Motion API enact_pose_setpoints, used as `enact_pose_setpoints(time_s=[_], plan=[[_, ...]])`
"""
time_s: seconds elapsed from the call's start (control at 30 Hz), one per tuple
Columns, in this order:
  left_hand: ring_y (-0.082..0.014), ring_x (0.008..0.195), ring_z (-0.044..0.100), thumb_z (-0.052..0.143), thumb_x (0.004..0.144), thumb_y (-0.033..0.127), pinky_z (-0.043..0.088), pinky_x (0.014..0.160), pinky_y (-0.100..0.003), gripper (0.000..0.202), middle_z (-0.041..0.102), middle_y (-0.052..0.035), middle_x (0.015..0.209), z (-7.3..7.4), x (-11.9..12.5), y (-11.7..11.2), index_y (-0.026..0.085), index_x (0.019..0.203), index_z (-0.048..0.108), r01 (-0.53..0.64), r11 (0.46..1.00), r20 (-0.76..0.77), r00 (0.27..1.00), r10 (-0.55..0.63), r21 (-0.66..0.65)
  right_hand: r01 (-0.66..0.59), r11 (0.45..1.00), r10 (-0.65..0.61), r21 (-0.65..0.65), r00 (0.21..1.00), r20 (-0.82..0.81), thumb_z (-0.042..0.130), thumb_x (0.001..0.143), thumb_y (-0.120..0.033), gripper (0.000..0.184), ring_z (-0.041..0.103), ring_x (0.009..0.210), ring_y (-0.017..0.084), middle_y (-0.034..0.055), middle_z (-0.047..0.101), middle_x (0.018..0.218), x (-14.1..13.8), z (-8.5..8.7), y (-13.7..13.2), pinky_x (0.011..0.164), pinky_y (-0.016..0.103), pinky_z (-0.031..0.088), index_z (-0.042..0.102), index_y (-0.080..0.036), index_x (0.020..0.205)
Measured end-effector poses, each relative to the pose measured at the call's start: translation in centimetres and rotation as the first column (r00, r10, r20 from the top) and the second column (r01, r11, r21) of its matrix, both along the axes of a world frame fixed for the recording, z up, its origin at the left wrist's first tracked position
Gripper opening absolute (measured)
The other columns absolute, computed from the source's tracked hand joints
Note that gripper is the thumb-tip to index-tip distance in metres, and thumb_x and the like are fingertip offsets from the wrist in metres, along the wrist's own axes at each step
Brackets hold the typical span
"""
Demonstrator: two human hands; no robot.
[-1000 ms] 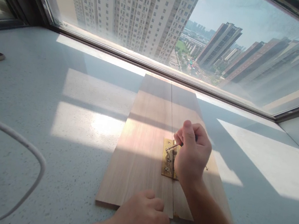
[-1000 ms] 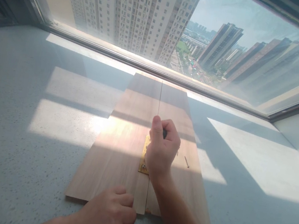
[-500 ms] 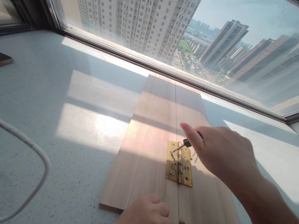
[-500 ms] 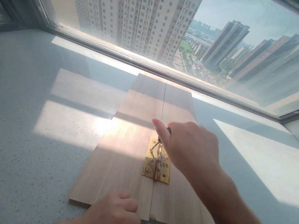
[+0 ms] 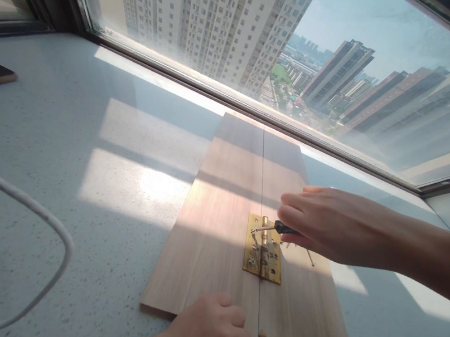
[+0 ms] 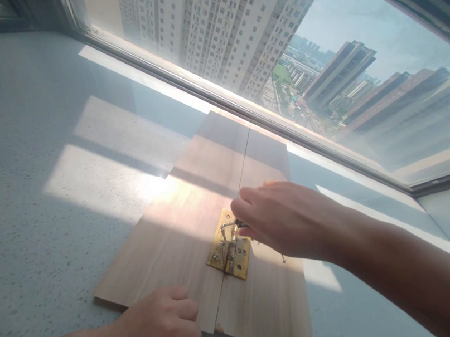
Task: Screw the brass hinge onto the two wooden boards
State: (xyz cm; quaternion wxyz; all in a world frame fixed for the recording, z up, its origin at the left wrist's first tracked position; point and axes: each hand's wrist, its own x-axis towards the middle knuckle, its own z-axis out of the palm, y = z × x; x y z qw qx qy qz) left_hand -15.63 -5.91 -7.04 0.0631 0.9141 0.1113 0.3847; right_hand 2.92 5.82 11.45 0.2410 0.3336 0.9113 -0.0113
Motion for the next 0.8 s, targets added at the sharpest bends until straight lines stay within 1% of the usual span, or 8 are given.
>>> enact_pose_setpoints(time_s=[0.13,0.23,0.4,0.53,0.57,0.6,0.73,0.8], plan=[[-0.012,0.05,0.037,0.072,0.077,0.024,0.017,0.05,-0.028,0.051,0.038,0.0061,0.05,0.1,0.1,0.1,0.019,0.059,0.025,-0.001,1.0,0.034,0.999,0.001,-0.014,0.174,0.985,-0.174,-0.005,0.985,-0.017,0.048,0.093,-0.041,0.022,0.042,0.053,0.015,0.0033,0.059,0.074,-0.9,0.2,-0.3,0.052,0.03,0.019,0.053,-0.023,0.082],[-0.0121,0.049,0.037,0.072,0.077,0.025,0.017,0.049,-0.028,0.049,0.038,0.0061,0.049,0.1,0.1,0.2,0.019,0.058,0.027,-0.006,1.0,0.064,0.998,0.007,-0.015,0.425,0.904,-0.427,-0.047,0.902,-0.054,0.038,0.095,-0.052,0.034,0.048,0.054,0.018,0.0047,0.061,0.072,-1.7,0.0,-0.7,0.051,0.03,0.026,0.055,-0.023,0.086],[-0.0123,0.05,0.04,0.07,0.081,0.027,0.016,0.05,-0.028,0.048,0.042,0.0057,0.049,0.3,-0.2,0.1,0.018,0.059,0.028,0.04,0.999,-0.092,0.995,-0.043,-0.034,0.628,0.778,-0.622,-0.009,0.774,0.12,0.043,0.091,-0.046,0.045,0.043,0.046,0.017,0.006,0.054,0.055,-2.4,0.0,0.4,0.048,0.034,0.028,0.047,-0.022,0.054],[-0.0133,0.05,0.04,0.065,0.088,0.046,0.017,0.049,-0.029,0.051,0.046,0.0053,0.05,0.8,-0.4,0.1,0.019,0.058,0.034,0.057,0.996,-0.138,0.988,-0.066,-0.067,0.834,0.486,-0.812,-0.26,0.541,0.218,0.047,0.088,-0.038,0.039,0.03,0.036,0.011,-0.0009,0.04,0.045,-2.4,0.0,1.9,0.042,0.032,0.022,0.054,-0.022,0.054],[-0.0135,0.05,0.04,0.066,0.087,0.049,0.018,0.049,-0.029,0.052,0.046,0.0053,0.05,0.8,-0.4,0.1,0.019,0.058,0.035,0.054,0.996,-0.118,0.991,-0.062,-0.071,0.845,0.46,-0.825,-0.273,0.521,0.22,0.048,0.087,-0.038,0.037,0.027,0.035,0.011,-0.0021,0.037,0.045,-2.4,-0.1,2.0,0.042,0.031,0.02,0.055,-0.022,0.055],[-0.0136,0.05,0.04,0.067,0.085,0.049,0.019,0.049,-0.029,0.052,0.047,0.0053,0.05,0.8,-0.4,0.1,0.019,0.057,0.036,0.044,0.996,-0.086,0.995,-0.051,-0.072,0.825,0.496,-0.809,-0.27,0.552,0.2,0.05,0.087,-0.039,0.038,0.025,0.036,0.01,-0.0028,0.036,0.044,-2.4,-0.1,2.1,0.042,0.031,0.019,0.053,-0.022,0.053],[-0.0132,0.05,0.039,0.069,0.085,0.047,0.019,0.049,-0.029,0.051,0.045,0.0053,0.05,0.8,-0.2,0.0,0.019,0.057,0.037,0.024,0.997,-0.019,0.999,-0.026,-0.069,0.487,0.857,-0.483,-0.168,0.873,0.064,0.055,0.087,-0.04,0.049,0.021,0.037,0.009,-0.0028,0.036,0.042,-2.4,-0.2,1.2,0.045,0.032,0.019,0.036,-0.022,0.045],[-0.013,0.05,0.039,0.066,0.087,0.046,0.018,0.049,-0.029,0.051,0.045,0.005,0.049,0.8,-0.2,0.1,0.018,0.057,0.036,0.039,0.997,-0.074,0.996,-0.044,-0.067,0.293,0.95,-0.29,-0.107,0.956,0.049,0.055,0.087,-0.035,0.046,0.017,0.037,0.01,-0.0039,0.034,0.041,-2.4,-0.1,0.7,0.047,0.032,0.019,0.037,-0.022,0.047]])
